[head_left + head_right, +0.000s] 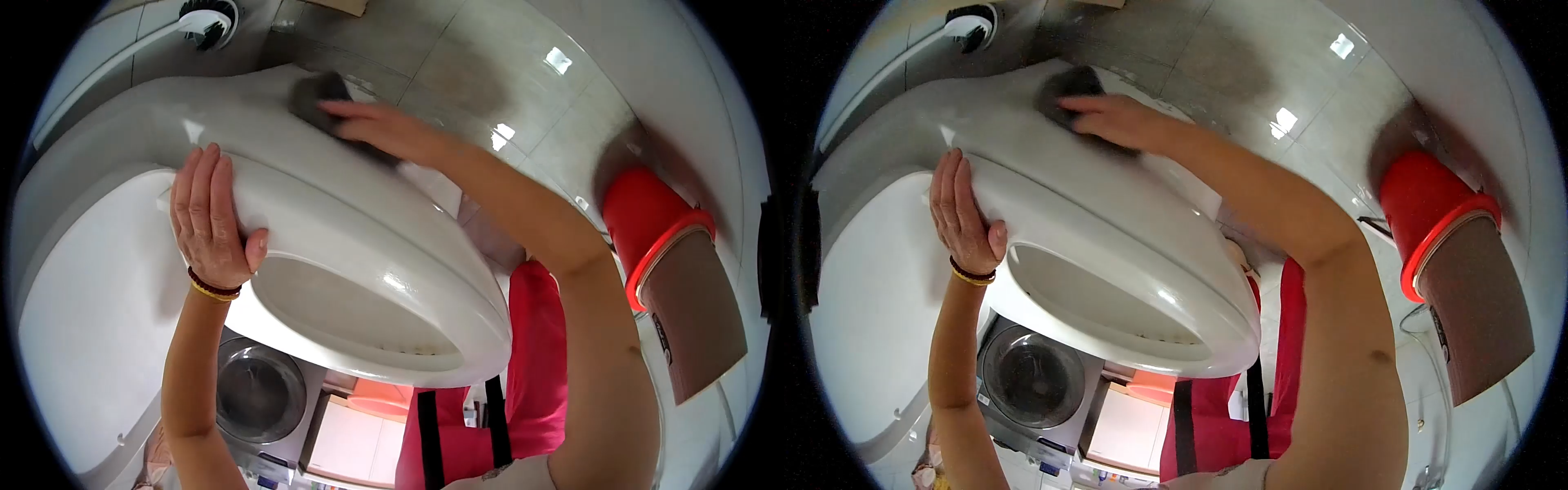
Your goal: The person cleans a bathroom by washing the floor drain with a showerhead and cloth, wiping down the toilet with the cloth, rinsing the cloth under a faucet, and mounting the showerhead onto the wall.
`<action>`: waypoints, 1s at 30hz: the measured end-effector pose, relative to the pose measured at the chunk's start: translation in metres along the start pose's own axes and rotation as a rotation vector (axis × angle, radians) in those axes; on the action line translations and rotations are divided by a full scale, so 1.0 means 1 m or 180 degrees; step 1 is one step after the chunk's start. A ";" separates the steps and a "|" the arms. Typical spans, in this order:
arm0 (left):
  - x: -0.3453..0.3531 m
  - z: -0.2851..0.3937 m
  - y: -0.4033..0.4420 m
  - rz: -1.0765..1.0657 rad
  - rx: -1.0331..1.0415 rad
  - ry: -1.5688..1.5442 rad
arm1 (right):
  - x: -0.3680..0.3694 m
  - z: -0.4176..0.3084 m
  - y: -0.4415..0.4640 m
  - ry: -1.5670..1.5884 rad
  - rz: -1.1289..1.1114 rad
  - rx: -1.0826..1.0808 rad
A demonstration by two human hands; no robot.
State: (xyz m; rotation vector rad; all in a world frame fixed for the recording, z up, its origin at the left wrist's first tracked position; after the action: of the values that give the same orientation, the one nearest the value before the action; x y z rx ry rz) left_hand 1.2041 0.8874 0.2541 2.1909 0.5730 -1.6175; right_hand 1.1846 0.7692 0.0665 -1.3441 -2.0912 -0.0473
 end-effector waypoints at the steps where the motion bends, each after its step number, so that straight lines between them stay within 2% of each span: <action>1: 0.001 0.000 0.000 -0.0014 0.0033 -0.0033 | 0.008 -0.016 0.026 -0.0377 -0.0077 -0.0184; 2: 0.003 0.000 -0.001 -0.0040 0.0001 -0.0043 | 0.013 -0.023 0.049 -0.0750 -0.0161 -0.0367; 3: 0.003 -0.001 -0.001 -0.0031 0.0032 -0.0052 | 0.007 0.000 0.080 -0.0740 -0.0207 -0.0350; 5: 0.005 -0.004 -0.003 -0.0081 0.0026 0.0000 | 0.007 0.048 0.133 -0.1842 -0.0294 -0.0943; 7: 0.006 -0.003 -0.004 0.0063 0.0022 -0.0096 | -0.013 0.070 0.123 -0.1390 -0.0192 -0.0040; 9: 0.007 -0.004 -0.005 0.0088 0.0000 -0.0101 | -0.045 0.122 0.107 -0.1822 -0.0390 -0.0467; 11: 0.005 -0.003 -0.004 0.0058 -0.0033 -0.0074 | -0.081 0.167 0.056 -0.1757 0.0442 0.0204; 13: 0.005 -0.003 -0.005 -0.0044 0.0004 -0.0058 | -0.101 0.213 0.002 -0.1668 0.0882 0.0019; 15: 0.006 -0.003 -0.006 -0.0117 0.0070 -0.0028 | -0.092 0.214 -0.056 -0.1955 0.1481 -0.0219; 16: 0.005 -0.002 -0.006 -0.0089 0.0103 -0.0069 | -0.086 0.221 -0.078 -0.1965 0.1534 -0.0194; 18: 0.004 0.000 -0.003 -0.0059 0.0028 -0.0060 | -0.082 0.244 -0.120 -0.1622 0.2172 -0.0157; 20: 0.001 0.003 -0.002 0.0022 0.0123 -0.0078 | -0.068 0.272 -0.154 -0.0651 0.2432 -0.0103; 23: -0.001 0.008 -0.001 0.0072 0.0183 -0.0101 | -0.018 0.307 -0.211 -0.0027 0.3170 0.1038; 26: -0.004 0.016 0.002 0.0243 0.0183 -0.0097 | 0.027 0.333 -0.222 -0.0161 0.2982 0.1246; 30: -0.006 0.022 -0.003 0.0270 0.0324 -0.0070 | 0.059 0.345 -0.214 -0.0995 0.2537 0.1172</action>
State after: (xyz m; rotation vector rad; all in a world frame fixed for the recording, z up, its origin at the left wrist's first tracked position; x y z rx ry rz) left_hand 1.1832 0.8780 0.2535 2.2343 0.3939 -1.6576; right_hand 0.8211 0.8378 -0.1113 -1.9149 -1.5303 0.8809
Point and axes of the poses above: each hand's wrist, its own y-axis towards the middle knuckle, its own x-axis out of the palm, z = x × y, the point moved 6 cm from there along y, towards the middle knuckle, and after that the axes turned 9 degrees about y, right-handed, at the moved point
